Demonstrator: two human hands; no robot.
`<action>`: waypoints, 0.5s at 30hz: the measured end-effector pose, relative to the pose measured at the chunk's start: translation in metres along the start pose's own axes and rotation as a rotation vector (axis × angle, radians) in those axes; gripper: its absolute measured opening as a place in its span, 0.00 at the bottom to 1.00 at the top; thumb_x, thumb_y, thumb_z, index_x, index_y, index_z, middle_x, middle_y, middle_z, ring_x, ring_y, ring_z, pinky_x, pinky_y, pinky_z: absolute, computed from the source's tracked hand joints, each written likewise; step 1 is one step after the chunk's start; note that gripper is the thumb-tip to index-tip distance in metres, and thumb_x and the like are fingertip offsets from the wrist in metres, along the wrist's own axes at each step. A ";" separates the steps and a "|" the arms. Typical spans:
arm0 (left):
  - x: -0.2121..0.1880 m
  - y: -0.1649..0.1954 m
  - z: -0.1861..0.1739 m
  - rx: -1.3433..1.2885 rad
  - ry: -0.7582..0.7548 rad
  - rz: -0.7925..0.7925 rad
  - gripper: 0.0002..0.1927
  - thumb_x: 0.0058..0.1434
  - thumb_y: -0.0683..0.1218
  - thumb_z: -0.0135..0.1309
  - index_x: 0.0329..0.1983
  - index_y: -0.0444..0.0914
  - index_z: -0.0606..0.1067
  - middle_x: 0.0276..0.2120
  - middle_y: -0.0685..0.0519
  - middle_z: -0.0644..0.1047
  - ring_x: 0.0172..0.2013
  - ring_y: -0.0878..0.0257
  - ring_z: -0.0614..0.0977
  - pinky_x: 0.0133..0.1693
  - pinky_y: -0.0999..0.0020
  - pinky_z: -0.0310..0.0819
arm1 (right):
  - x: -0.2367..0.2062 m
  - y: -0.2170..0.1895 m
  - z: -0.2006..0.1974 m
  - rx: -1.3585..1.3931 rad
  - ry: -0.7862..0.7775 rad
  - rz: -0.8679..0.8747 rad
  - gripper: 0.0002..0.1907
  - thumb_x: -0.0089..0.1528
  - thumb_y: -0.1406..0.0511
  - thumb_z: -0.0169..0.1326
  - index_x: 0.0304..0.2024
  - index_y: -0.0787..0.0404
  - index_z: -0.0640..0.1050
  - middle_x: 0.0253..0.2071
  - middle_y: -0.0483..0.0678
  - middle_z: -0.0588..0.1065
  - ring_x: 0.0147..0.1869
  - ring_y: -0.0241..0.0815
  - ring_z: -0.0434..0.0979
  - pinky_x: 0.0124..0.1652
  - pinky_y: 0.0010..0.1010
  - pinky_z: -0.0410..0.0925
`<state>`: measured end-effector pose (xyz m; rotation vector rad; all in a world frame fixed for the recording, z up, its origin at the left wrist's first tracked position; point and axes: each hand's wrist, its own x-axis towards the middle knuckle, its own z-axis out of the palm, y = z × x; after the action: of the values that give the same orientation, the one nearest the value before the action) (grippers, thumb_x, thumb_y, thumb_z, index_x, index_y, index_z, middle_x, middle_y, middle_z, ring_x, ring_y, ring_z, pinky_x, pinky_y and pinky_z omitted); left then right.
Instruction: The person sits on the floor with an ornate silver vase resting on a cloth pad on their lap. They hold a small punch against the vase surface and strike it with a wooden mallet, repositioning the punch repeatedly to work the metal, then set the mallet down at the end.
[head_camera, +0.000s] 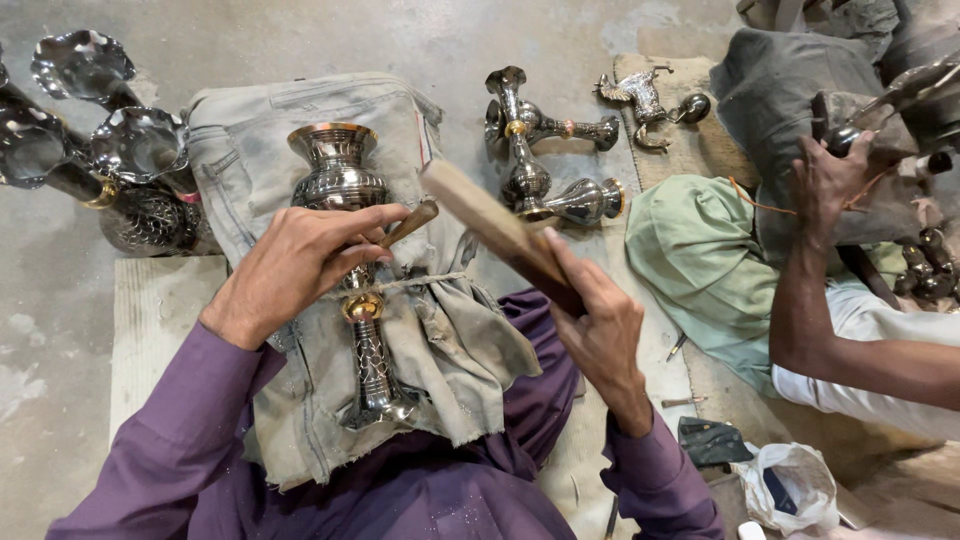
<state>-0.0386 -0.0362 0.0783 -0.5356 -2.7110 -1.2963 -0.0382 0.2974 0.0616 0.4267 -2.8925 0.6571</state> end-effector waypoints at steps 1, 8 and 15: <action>0.000 0.000 0.000 0.013 0.003 0.015 0.27 0.59 0.46 0.60 0.63 0.45 0.74 0.33 0.53 0.85 0.30 0.57 0.87 0.33 0.59 0.78 | -0.001 0.000 0.000 0.136 0.029 -0.059 0.41 0.56 0.73 0.62 0.71 0.47 0.69 0.49 0.50 0.81 0.44 0.47 0.82 0.44 0.37 0.73; 0.002 -0.002 0.003 0.050 -0.006 0.002 0.27 0.58 0.48 0.59 0.64 0.48 0.74 0.34 0.55 0.86 0.29 0.58 0.87 0.33 0.60 0.79 | -0.003 0.000 -0.001 0.277 0.057 -0.175 0.43 0.54 0.76 0.58 0.72 0.52 0.67 0.54 0.53 0.79 0.51 0.46 0.83 0.50 0.36 0.73; 0.001 -0.003 0.003 0.073 0.007 0.036 0.27 0.58 0.48 0.59 0.64 0.48 0.74 0.35 0.52 0.85 0.30 0.56 0.86 0.33 0.57 0.78 | -0.009 0.000 0.002 0.369 0.082 -0.171 0.43 0.52 0.78 0.56 0.71 0.58 0.67 0.60 0.58 0.77 0.60 0.47 0.81 0.57 0.36 0.72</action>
<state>-0.0401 -0.0348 0.0745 -0.5680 -2.7178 -1.1838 -0.0297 0.2988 0.0581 0.6647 -2.6175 1.1508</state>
